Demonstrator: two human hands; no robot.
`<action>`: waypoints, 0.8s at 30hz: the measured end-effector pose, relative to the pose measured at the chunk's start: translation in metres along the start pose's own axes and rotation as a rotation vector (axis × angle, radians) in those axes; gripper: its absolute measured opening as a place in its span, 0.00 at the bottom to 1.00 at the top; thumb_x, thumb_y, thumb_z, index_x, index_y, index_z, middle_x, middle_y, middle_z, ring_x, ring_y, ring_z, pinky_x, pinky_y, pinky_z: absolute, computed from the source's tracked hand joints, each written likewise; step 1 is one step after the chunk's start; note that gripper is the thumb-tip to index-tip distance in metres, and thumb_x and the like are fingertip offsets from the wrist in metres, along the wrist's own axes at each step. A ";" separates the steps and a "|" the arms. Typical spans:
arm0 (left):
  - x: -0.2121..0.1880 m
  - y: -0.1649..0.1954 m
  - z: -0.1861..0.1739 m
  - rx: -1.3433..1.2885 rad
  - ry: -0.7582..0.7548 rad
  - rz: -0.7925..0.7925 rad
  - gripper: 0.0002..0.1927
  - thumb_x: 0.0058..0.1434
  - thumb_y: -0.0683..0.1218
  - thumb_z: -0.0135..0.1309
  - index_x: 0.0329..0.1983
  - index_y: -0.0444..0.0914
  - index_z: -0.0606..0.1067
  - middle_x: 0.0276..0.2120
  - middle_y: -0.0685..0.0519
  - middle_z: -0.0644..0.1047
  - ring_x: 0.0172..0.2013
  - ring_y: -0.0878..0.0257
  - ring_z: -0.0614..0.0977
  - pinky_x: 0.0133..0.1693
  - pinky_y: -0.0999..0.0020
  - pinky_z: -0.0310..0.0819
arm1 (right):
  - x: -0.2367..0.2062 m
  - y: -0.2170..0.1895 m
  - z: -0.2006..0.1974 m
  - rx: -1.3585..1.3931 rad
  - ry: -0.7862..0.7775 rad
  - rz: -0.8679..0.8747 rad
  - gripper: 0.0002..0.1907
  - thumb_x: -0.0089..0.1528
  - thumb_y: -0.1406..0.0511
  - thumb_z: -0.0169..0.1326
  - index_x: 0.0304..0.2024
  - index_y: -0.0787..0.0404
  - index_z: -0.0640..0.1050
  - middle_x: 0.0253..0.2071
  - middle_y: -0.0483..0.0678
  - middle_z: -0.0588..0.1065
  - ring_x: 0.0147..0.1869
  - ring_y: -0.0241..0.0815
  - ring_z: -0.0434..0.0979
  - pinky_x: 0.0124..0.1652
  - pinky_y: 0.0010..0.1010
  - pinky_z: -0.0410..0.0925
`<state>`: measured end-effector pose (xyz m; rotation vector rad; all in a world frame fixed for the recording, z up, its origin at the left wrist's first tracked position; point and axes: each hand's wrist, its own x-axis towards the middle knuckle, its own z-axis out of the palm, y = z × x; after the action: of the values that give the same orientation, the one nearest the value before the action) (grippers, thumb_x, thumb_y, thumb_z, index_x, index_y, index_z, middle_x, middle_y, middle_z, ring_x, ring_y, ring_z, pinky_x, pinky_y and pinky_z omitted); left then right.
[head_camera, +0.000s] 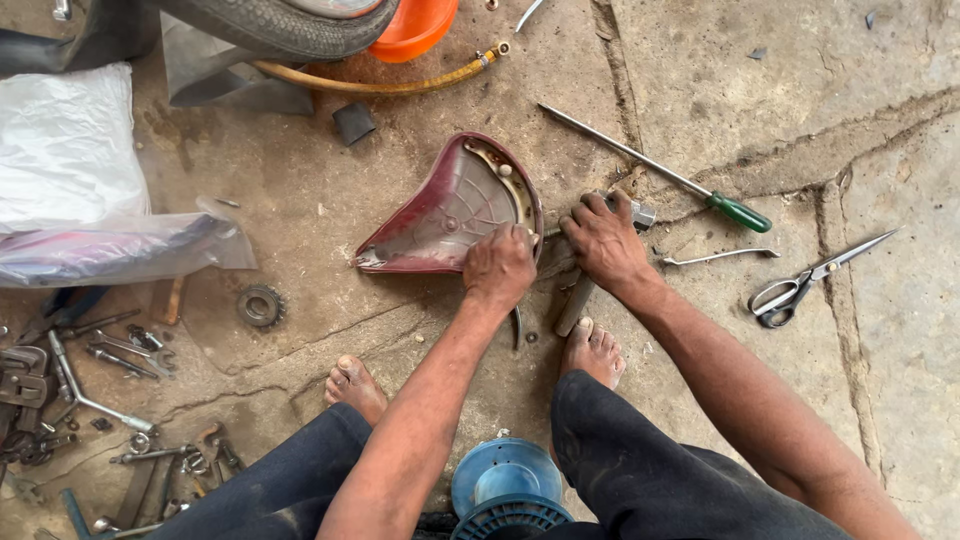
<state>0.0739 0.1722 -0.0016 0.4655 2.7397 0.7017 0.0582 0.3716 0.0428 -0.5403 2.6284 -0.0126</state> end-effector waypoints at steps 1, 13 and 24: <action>0.003 0.003 0.002 -0.028 -0.088 -0.024 0.12 0.74 0.42 0.43 0.39 0.33 0.77 0.27 0.48 0.78 0.25 0.58 0.80 0.21 0.64 0.76 | -0.001 0.003 0.001 -0.005 -0.011 -0.010 0.21 0.59 0.66 0.59 0.56 0.53 0.77 0.55 0.49 0.74 0.67 0.47 0.66 0.70 0.58 0.44; 0.013 0.003 -0.022 -0.054 -0.104 -0.105 0.16 0.61 0.55 0.59 0.44 0.39 0.81 0.41 0.46 0.81 0.41 0.55 0.82 0.44 0.56 0.78 | -0.001 0.004 0.000 -0.044 0.046 -0.131 0.20 0.59 0.76 0.48 0.54 0.58 0.74 0.50 0.53 0.76 0.67 0.53 0.69 0.73 0.66 0.37; 0.015 0.001 -0.036 -0.279 0.114 -0.166 0.13 0.64 0.50 0.57 0.46 0.37 0.80 0.40 0.47 0.82 0.36 0.56 0.85 0.37 0.55 0.81 | 0.002 -0.010 -0.059 0.673 0.062 0.431 0.09 0.63 0.71 0.51 0.45 0.59 0.78 0.39 0.52 0.76 0.44 0.47 0.74 0.55 0.53 0.65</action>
<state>0.0482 0.1634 0.0268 0.1382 2.6832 1.0731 0.0351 0.3565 0.0956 0.2570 2.5238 -0.7504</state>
